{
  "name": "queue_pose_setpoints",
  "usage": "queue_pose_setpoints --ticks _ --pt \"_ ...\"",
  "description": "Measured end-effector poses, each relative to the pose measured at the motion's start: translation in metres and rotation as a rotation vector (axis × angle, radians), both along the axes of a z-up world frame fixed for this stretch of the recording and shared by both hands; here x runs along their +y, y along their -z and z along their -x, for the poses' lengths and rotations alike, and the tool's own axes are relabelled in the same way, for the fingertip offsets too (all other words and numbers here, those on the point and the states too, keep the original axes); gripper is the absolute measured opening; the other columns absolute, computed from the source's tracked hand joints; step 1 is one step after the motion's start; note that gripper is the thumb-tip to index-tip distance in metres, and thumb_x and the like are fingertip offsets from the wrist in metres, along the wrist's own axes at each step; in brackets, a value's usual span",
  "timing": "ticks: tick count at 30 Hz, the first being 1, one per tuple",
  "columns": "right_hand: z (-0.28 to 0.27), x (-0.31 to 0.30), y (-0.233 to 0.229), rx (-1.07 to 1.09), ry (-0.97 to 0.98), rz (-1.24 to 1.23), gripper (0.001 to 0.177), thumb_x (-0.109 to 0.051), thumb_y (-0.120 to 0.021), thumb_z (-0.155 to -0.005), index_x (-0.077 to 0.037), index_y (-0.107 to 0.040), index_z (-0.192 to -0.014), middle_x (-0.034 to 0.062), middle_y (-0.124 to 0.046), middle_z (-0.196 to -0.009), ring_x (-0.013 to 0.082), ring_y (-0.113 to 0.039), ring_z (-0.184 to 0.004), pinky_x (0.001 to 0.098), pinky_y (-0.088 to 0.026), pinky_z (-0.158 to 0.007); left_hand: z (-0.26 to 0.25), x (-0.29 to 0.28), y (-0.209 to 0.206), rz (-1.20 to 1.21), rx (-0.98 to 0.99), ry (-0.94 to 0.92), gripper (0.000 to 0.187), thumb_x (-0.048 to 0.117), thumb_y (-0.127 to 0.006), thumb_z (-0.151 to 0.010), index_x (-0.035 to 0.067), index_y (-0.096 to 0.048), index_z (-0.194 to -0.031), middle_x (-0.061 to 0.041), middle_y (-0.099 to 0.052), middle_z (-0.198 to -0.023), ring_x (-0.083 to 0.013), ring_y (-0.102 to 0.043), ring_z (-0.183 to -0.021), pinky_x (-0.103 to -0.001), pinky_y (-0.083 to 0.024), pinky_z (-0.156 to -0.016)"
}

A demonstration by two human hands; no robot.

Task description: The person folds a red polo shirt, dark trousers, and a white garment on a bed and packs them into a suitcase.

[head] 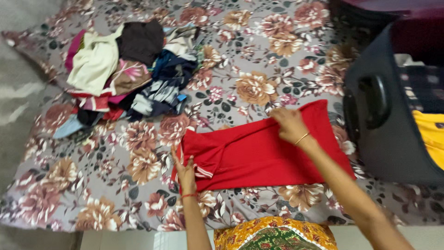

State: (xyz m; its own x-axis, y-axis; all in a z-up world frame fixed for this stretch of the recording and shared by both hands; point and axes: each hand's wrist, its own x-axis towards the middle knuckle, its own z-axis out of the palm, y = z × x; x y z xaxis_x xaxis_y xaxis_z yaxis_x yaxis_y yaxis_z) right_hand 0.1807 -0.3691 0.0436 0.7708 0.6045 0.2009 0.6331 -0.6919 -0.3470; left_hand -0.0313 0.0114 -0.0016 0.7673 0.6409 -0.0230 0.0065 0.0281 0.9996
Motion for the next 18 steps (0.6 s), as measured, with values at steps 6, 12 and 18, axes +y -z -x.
queue_pose_setpoints --ticks 6,12,18 --pt "-0.048 -0.089 0.014 -0.202 0.188 0.297 0.050 -0.007 -0.070 -0.074 -0.023 -0.067 -0.121 0.0014 -0.063 -0.121 0.0220 -0.053 -0.128 0.0578 -0.030 -0.108 0.013 0.036 0.038 0.040 -0.022 0.143 0.086 -0.012 -0.045 -0.085 0.016 -0.025 -0.164 -0.007 -0.039 -0.162 -0.0078 -0.048 -0.134 -0.020 -0.048 -0.085" --pt "-0.023 -0.104 -0.019 -0.358 0.161 0.248 0.020 -0.012 -0.071 -0.082 -0.020 -0.072 -0.100 -0.0017 -0.065 -0.100 0.0191 -0.059 -0.111 0.0527 -0.030 -0.114 0.030 0.046 0.024 0.129 -0.009 0.348 0.064 -0.008 -0.034 -0.089 0.002 -0.053 -0.149 -0.008 -0.054 -0.157 -0.0087 -0.047 -0.099 -0.018 -0.042 -0.069" --pt "0.036 -0.127 -0.038 -0.277 0.174 0.073 0.022 -0.009 -0.071 -0.081 -0.015 -0.074 -0.103 0.0014 -0.067 -0.103 0.0230 -0.063 -0.104 0.0418 -0.042 -0.103 0.035 0.005 -0.070 0.506 0.099 0.197 0.083 -0.010 -0.033 -0.078 0.006 -0.037 -0.159 -0.004 -0.041 -0.164 0.0023 -0.060 -0.088 -0.018 -0.048 -0.077"
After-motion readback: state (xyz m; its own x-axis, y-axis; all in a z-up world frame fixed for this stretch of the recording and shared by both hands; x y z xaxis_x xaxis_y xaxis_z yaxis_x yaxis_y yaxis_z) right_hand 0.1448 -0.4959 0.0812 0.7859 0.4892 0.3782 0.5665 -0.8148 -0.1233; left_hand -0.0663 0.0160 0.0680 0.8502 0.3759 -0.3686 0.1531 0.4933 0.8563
